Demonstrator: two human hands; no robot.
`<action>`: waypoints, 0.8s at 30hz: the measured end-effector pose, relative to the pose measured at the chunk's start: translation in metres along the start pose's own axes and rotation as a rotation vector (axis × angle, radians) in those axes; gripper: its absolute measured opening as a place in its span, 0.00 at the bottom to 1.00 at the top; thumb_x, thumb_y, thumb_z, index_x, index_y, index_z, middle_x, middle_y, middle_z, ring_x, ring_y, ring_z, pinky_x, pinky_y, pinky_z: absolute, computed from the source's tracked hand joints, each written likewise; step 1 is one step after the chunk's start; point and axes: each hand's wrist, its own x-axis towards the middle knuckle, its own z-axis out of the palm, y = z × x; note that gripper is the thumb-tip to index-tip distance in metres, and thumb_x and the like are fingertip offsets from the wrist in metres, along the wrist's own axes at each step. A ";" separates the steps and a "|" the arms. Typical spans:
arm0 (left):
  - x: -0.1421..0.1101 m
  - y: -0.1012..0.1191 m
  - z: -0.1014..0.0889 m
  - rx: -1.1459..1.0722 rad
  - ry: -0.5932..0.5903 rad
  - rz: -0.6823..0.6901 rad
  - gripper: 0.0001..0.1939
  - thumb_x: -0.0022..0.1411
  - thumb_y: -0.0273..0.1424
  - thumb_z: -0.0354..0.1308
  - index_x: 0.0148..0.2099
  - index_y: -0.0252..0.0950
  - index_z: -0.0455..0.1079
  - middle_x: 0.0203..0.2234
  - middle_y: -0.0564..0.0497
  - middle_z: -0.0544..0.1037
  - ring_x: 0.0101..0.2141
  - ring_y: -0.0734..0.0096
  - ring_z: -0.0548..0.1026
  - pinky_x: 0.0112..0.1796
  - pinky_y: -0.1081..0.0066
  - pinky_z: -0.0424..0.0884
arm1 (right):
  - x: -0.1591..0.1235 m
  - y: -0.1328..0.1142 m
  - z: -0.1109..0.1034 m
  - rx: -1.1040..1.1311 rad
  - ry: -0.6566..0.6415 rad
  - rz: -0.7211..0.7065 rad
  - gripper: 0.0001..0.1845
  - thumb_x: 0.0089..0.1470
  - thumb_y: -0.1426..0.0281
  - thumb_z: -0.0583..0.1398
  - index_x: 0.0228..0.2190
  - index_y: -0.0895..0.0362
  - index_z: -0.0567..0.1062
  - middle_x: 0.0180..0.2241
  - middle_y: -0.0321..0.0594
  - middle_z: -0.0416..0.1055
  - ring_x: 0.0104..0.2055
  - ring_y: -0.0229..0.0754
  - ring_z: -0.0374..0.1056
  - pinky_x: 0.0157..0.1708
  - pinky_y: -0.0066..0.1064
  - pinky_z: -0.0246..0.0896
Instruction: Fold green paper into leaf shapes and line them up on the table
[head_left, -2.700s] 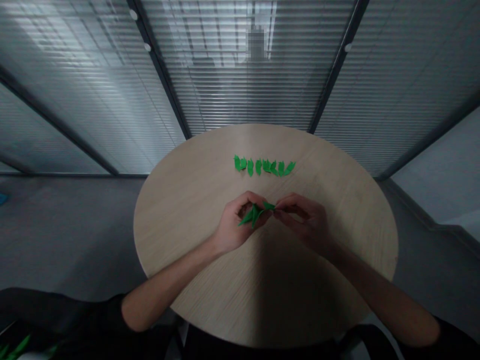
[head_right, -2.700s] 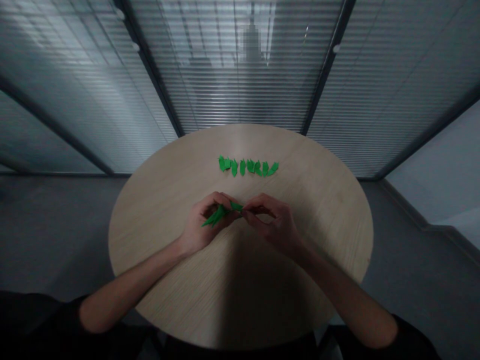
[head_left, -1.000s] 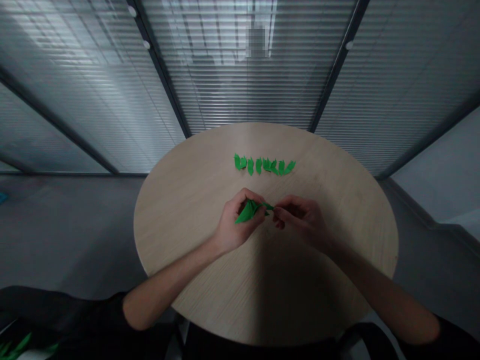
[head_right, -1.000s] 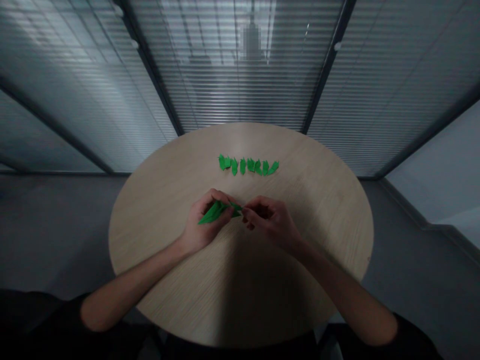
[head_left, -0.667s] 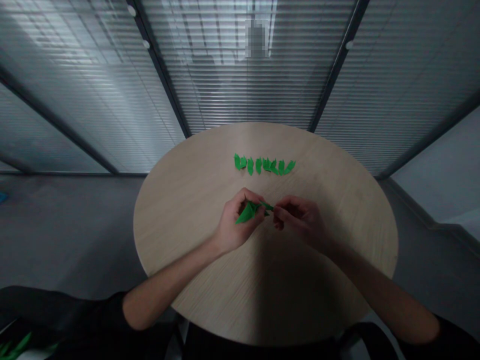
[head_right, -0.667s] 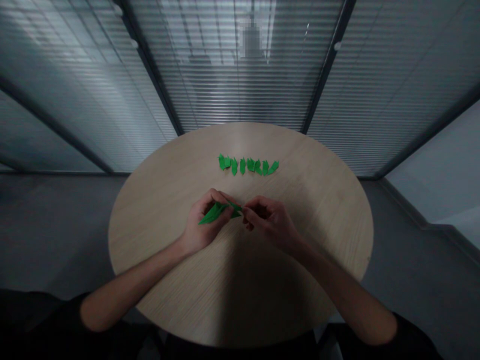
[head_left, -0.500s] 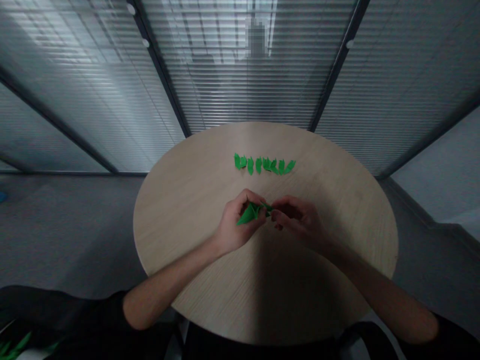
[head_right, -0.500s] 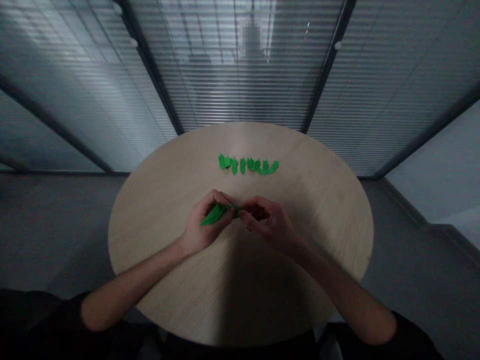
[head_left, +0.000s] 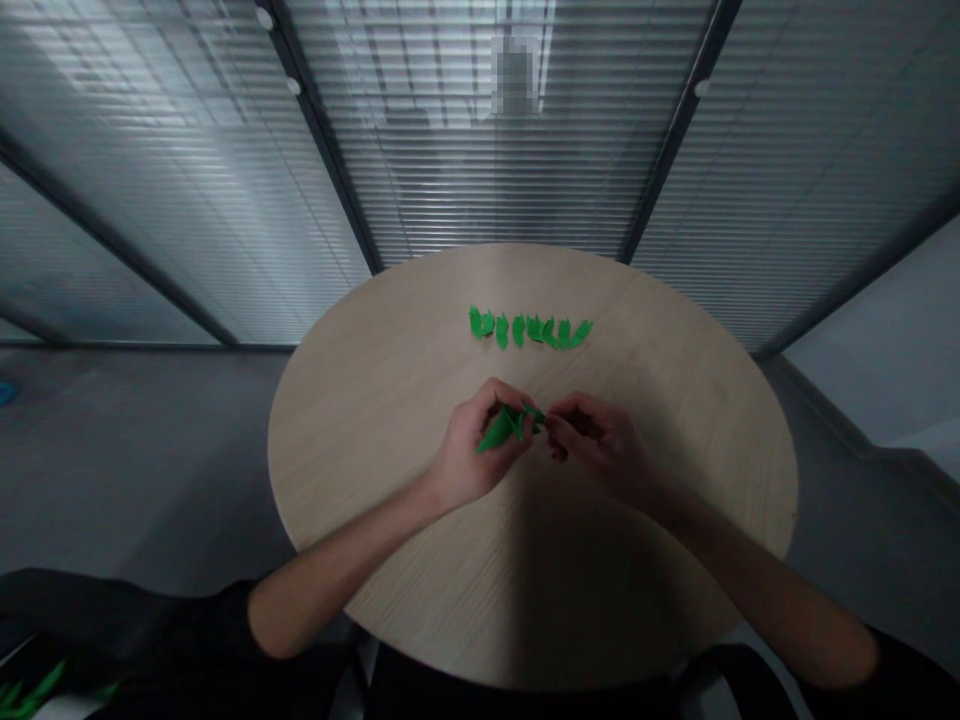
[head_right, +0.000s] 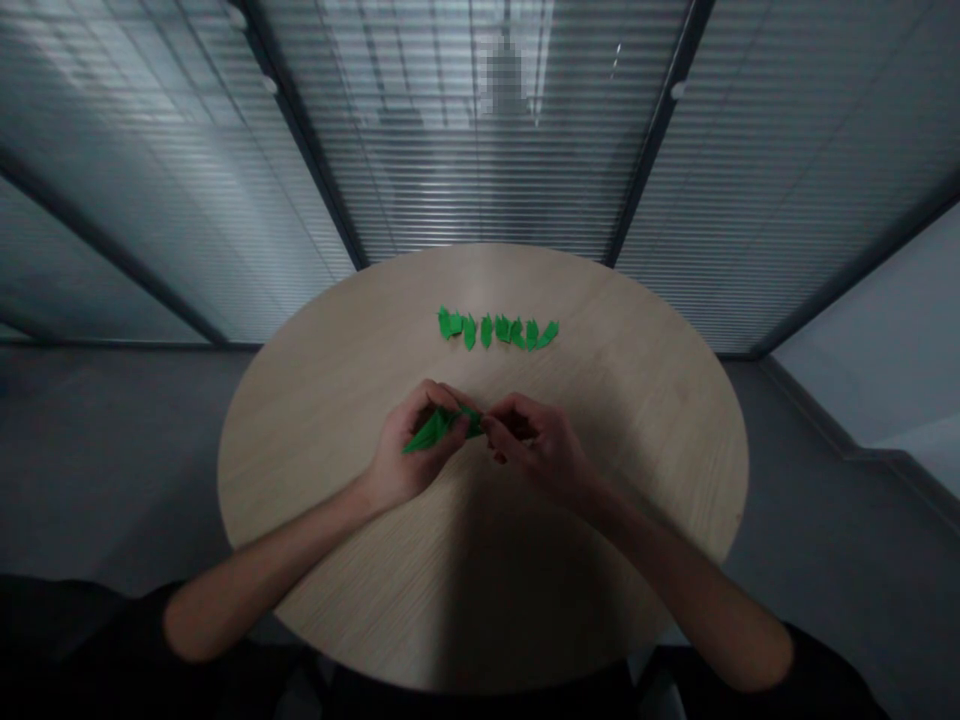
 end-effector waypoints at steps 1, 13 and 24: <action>0.000 -0.001 0.000 -0.002 -0.005 0.000 0.08 0.66 0.27 0.65 0.42 0.38 0.68 0.37 0.50 0.79 0.35 0.71 0.77 0.36 0.69 0.73 | 0.000 -0.001 0.000 -0.006 -0.008 0.004 0.17 0.63 0.55 0.64 0.34 0.56 0.77 0.24 0.34 0.75 0.24 0.34 0.71 0.25 0.26 0.68; 0.000 0.003 -0.001 0.066 -0.053 0.050 0.08 0.67 0.26 0.62 0.46 0.39 0.66 0.41 0.47 0.80 0.39 0.68 0.79 0.40 0.67 0.75 | 0.001 -0.002 0.001 0.042 0.014 -0.004 0.17 0.60 0.54 0.66 0.33 0.56 0.77 0.23 0.33 0.73 0.23 0.34 0.70 0.25 0.26 0.69; -0.001 0.004 -0.003 0.177 -0.114 0.099 0.10 0.68 0.25 0.61 0.49 0.40 0.65 0.50 0.43 0.81 0.46 0.63 0.81 0.44 0.62 0.77 | 0.000 -0.004 0.003 0.026 0.027 0.009 0.17 0.61 0.55 0.66 0.32 0.56 0.80 0.22 0.35 0.74 0.23 0.34 0.69 0.24 0.27 0.66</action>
